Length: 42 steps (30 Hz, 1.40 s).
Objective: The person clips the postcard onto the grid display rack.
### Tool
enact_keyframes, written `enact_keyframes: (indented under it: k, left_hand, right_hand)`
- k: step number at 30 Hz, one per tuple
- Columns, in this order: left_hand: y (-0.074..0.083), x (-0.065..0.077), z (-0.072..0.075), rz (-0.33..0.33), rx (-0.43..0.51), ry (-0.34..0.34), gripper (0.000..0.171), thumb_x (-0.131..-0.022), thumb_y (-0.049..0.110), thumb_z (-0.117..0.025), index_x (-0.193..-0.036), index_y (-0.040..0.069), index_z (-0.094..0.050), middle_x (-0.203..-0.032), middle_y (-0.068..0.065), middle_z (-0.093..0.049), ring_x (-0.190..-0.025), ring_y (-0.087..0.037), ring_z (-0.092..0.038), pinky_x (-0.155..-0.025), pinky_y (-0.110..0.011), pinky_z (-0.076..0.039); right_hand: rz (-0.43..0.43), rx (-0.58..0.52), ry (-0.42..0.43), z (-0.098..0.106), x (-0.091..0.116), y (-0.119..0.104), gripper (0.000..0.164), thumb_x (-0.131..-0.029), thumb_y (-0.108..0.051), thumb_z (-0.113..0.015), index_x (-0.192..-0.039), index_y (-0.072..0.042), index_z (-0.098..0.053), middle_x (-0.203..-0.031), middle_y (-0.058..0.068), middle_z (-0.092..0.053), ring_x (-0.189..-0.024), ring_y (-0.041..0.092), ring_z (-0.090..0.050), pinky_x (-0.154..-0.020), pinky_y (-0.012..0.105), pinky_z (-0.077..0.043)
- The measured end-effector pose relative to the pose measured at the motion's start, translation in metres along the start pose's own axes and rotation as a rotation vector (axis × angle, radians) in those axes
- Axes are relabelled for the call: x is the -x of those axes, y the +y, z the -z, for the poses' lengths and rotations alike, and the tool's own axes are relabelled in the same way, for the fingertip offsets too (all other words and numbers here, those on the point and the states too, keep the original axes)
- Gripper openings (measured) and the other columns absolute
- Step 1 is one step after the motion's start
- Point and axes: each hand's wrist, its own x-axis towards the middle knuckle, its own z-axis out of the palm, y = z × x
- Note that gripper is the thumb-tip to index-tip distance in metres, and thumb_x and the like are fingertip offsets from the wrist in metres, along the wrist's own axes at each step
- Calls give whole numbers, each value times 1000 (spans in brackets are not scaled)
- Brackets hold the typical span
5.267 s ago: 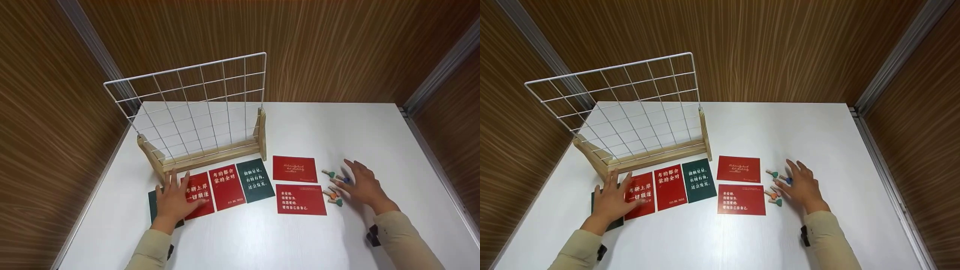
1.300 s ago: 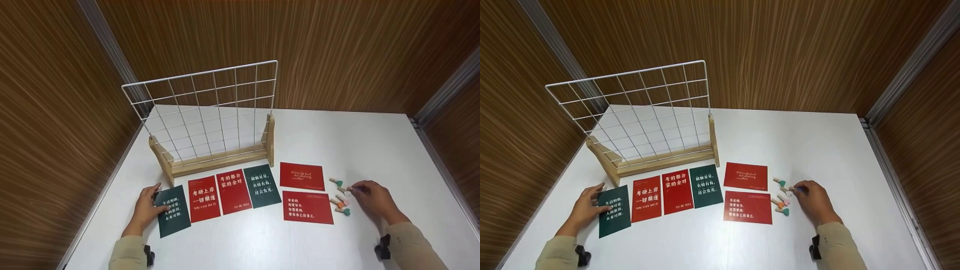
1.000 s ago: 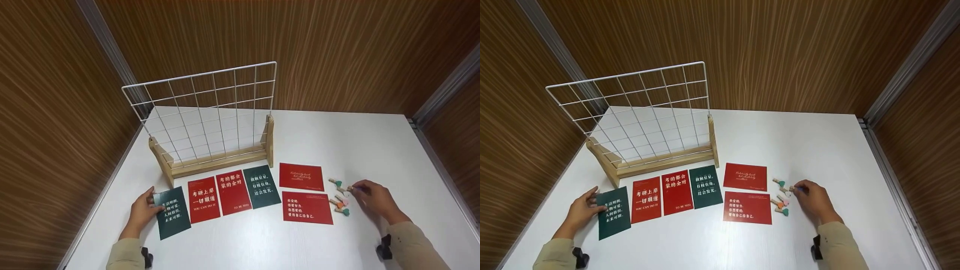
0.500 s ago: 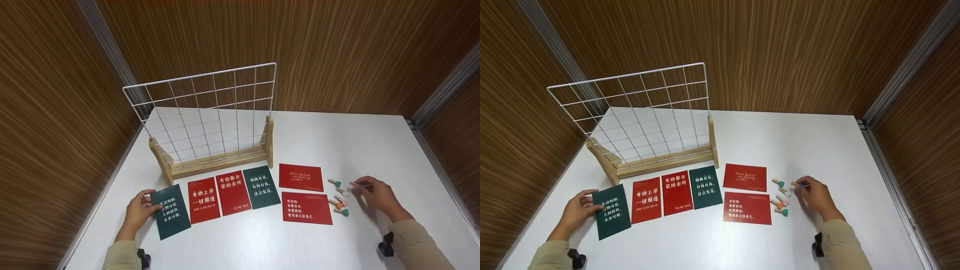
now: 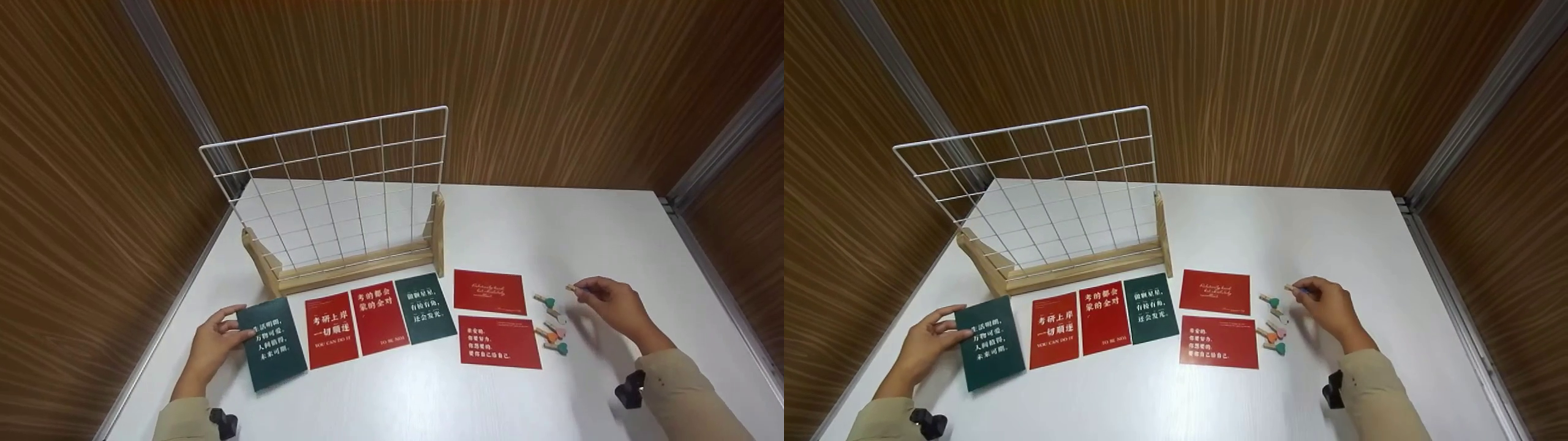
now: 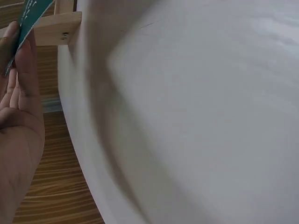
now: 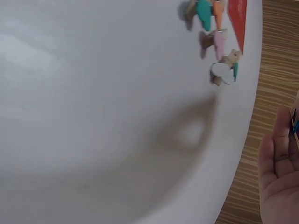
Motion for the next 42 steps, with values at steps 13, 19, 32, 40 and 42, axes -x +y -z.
enact_keyframes:
  k: [13,19,32,40,42]
  left_hand:
    - [40,2,4,-124,-36,-48,62,-82,9,-75,-137,6,-47,-98,-14,-67,-84,-16,-68,-74,-26,-55]
    - [61,0,-1,-185,-8,-72,60,-81,4,-74,-135,4,-48,-98,-17,-65,-84,-16,-69,-73,-28,-56]
    - [105,-5,-19,-294,4,-70,59,-81,0,-74,-134,5,-50,-99,-17,-64,-83,-15,-67,-73,-29,-56]
    - [136,-7,-36,-402,24,-17,55,-80,-2,-74,-131,5,-54,-101,-20,-63,-81,-14,-67,-75,-25,-54]
    - [142,-7,-40,-426,38,-23,54,-80,-2,-74,-130,5,-55,-100,-20,-64,-82,-14,-67,-76,-26,-55]
  right_hand:
    - [78,-75,22,15,-20,-26,18,-93,-11,-63,-105,1,-66,-96,18,-67,-78,3,-63,-69,11,-49]
    - [100,-84,32,21,-27,-40,18,-91,-8,-64,-105,3,-66,-97,18,-66,-80,8,-65,-70,10,-49]
    - [118,-101,42,33,-44,-70,23,-91,-17,-66,-106,0,-68,-97,15,-66,-76,6,-60,-68,12,-50]
    - [150,-114,50,39,-60,-89,24,-88,-18,-69,-104,-1,-70,-96,11,-68,-77,13,-61,-69,12,-50]
    - [160,-124,47,39,-64,-95,24,-87,-16,-70,-105,0,-70,-98,12,-69,-78,11,-62,-70,12,-50]
